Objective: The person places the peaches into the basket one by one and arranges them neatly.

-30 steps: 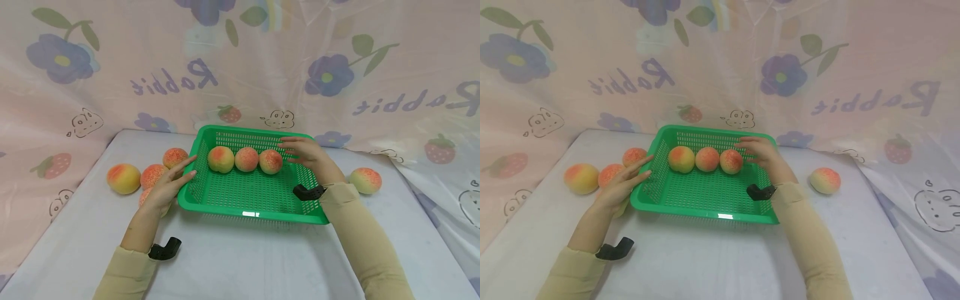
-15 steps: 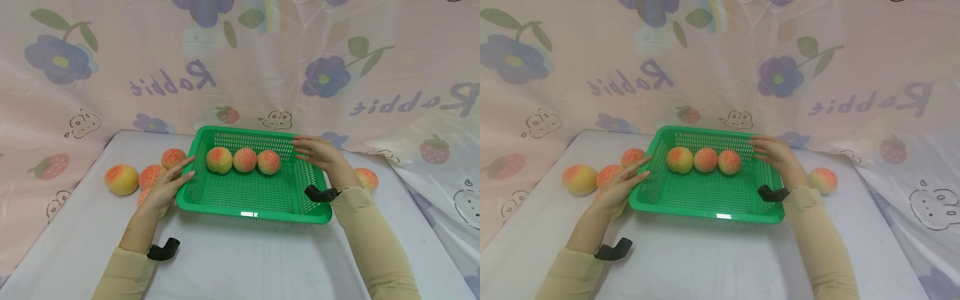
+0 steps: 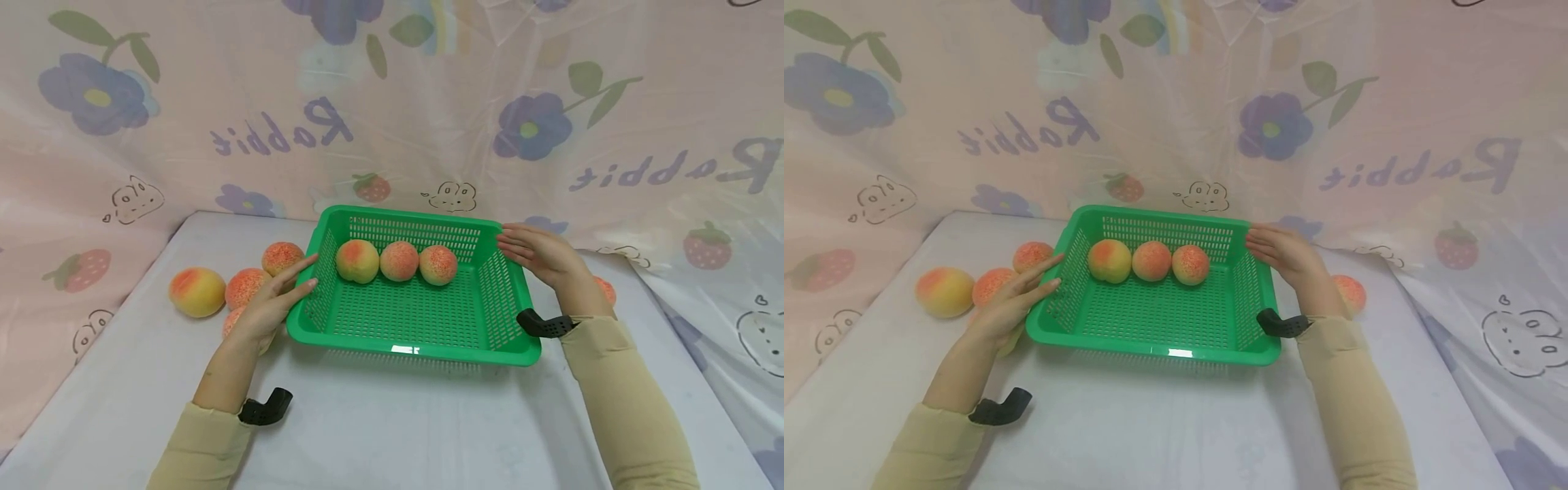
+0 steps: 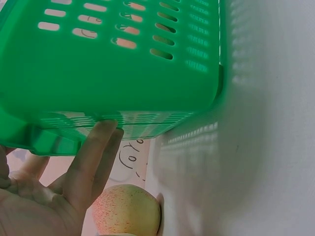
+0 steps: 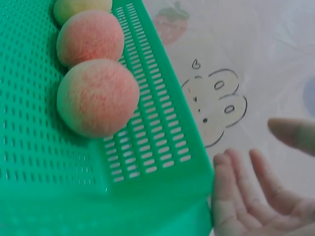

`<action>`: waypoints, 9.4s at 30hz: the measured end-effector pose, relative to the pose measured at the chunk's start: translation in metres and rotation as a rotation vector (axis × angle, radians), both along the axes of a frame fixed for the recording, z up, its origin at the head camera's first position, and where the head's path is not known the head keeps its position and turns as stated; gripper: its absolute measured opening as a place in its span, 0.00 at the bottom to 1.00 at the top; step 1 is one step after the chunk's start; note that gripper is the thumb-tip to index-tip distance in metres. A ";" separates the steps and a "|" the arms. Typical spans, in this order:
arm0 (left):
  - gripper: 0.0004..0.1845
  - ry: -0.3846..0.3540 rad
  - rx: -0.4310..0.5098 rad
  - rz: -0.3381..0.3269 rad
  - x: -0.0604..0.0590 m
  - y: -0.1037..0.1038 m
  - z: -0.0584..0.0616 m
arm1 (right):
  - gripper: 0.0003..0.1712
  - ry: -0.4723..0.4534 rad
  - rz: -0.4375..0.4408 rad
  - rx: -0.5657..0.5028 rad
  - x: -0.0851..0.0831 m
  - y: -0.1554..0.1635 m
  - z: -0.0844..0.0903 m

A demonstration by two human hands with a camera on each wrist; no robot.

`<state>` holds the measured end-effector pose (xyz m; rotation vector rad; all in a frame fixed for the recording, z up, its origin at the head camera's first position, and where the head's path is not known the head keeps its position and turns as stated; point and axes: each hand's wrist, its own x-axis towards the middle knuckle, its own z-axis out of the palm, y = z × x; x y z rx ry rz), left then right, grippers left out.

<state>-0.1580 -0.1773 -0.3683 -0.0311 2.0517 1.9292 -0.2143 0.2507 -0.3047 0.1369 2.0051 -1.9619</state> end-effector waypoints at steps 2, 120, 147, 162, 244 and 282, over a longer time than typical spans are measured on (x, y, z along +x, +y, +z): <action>0.30 -0.003 -0.004 0.000 0.000 -0.001 0.000 | 0.43 0.006 -0.013 -0.030 0.002 0.004 -0.002; 0.30 -0.016 0.015 0.004 -0.001 0.001 0.000 | 0.52 -0.157 -0.947 0.016 0.029 0.107 -0.088; 0.31 0.001 0.027 -0.004 -0.002 0.000 -0.005 | 0.19 0.088 -0.710 -0.173 0.032 0.086 -0.048; 0.31 0.015 0.016 -0.007 -0.001 0.000 -0.001 | 0.23 0.178 -0.603 -0.253 0.021 0.059 -0.024; 0.30 0.055 0.016 -0.020 -0.004 0.000 -0.006 | 0.37 0.119 -0.208 0.346 -0.016 -0.066 -0.017; 0.30 0.064 0.006 -0.022 -0.004 0.000 -0.005 | 0.32 0.104 -0.102 0.376 -0.010 -0.054 -0.020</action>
